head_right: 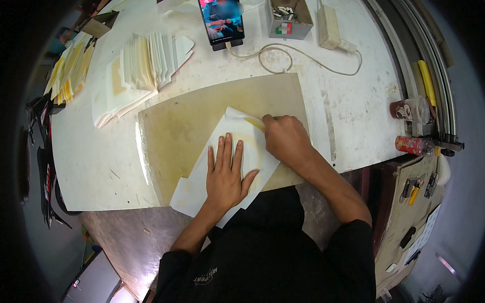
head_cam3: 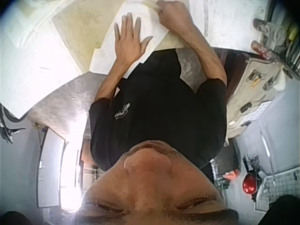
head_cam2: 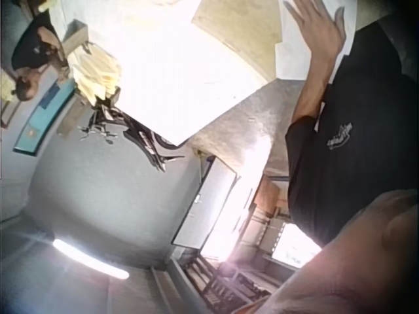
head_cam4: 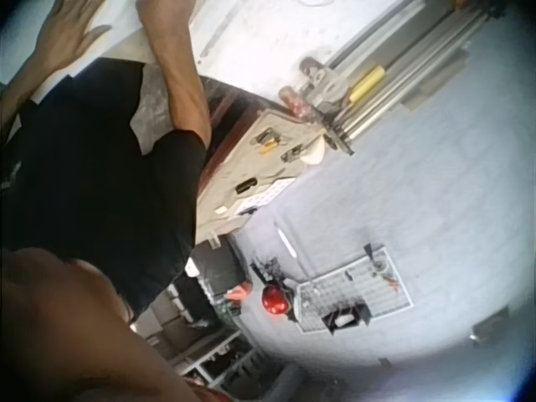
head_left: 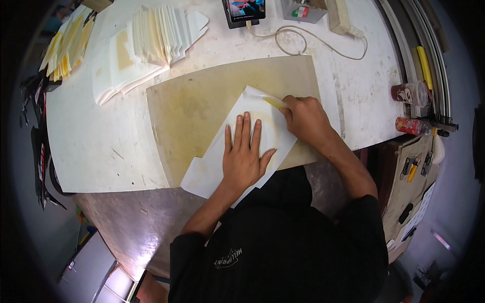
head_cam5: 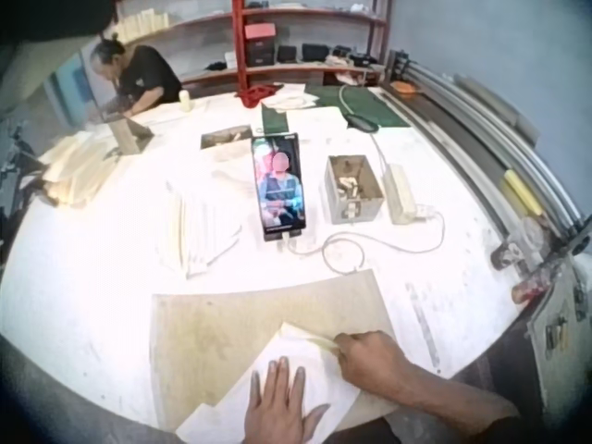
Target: The person peels yellow stickers from white backing sheets on a workbench, then flips and stacks the sheets. The person handles the sheets one at a time, smoothing and aligning them before stacking.
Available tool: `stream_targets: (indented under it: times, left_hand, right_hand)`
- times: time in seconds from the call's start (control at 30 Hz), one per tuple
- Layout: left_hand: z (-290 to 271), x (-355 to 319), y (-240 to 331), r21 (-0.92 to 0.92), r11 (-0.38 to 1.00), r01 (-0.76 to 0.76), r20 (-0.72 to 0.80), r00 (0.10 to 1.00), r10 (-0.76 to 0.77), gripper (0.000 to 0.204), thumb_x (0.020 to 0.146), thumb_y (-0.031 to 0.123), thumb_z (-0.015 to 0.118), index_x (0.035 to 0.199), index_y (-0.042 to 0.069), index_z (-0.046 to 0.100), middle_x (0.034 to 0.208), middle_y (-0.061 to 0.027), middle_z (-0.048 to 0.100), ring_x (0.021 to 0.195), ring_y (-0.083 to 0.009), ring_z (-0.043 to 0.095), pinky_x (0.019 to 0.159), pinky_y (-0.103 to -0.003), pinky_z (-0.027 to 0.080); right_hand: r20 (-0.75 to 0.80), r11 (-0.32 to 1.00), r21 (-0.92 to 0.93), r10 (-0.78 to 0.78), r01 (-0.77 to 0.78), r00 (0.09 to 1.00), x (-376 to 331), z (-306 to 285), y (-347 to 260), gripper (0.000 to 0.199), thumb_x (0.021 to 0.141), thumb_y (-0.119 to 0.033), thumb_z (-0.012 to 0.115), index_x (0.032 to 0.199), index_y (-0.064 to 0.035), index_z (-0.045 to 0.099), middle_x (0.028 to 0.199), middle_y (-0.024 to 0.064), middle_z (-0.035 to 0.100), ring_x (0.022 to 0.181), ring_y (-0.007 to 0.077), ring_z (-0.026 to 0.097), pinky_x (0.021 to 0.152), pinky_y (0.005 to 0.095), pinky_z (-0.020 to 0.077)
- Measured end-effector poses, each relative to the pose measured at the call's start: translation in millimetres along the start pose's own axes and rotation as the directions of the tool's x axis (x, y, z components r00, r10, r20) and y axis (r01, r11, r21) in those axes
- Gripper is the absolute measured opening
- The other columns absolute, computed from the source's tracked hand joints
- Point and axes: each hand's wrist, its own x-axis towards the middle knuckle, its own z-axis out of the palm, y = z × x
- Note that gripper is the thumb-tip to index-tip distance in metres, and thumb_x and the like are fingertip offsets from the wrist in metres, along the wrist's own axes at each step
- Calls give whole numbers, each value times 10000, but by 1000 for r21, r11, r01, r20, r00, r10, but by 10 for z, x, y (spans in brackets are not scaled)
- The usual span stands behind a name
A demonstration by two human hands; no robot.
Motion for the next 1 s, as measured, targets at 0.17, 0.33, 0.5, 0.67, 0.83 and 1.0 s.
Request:
stream_targets:
  times: [0.17,0.33,0.5,0.67,0.83,1.0]
  left_hand:
    - [4,-4,-4,7,1000,9,13,1000,-9,748,956,453,577,1491,-28,370,1580,-285,256,1493,-409,207,1191,-575,139]
    - [11,-1,2,-1,1000,1,16,1000,-1,751,960,458,570,1495,-27,363,1583,-283,249,1498,-407,195,1194,-572,132]
    - [12,7,9,15,1000,6,17,1000,-7,754,959,459,571,1497,-26,360,1585,-278,247,1499,-403,192,1196,-568,131]
    - [-37,22,-112,1,998,-64,11,998,64,747,952,468,576,1477,-30,393,1574,-285,268,1491,-413,214,1192,-569,139]
    - [-97,66,-191,16,992,-128,2,992,128,717,961,483,549,1451,-29,436,1557,-284,307,1478,-401,257,1191,-564,150]
    - [-111,67,-183,9,993,-114,0,994,114,705,969,486,534,1446,-24,445,1553,-281,317,1475,-393,271,1191,-561,156]
  right_hand:
    - [-56,1000,-16,-28,27,998,-20,9,11,68,818,-30,629,821,36,644,681,239,656,642,410,673,633,474,555]
    - [-156,977,-199,48,-79,987,67,-36,470,83,842,-40,610,842,34,647,715,244,667,670,403,685,644,483,552]
    - [-226,934,289,279,-209,933,5,-778,830,103,836,-40,717,901,35,689,775,160,709,650,262,696,635,333,559]
    - [192,715,659,142,-235,971,-151,-775,680,118,829,-82,776,829,6,699,868,70,705,794,180,676,730,323,558]
    - [-61,891,446,-64,84,996,-107,-143,344,121,804,-71,770,817,-17,663,1037,168,648,906,294,665,754,360,543]
    - [-225,980,194,5,40,974,-108,138,1,143,809,-18,706,912,-6,608,958,207,643,853,403,646,695,444,528]
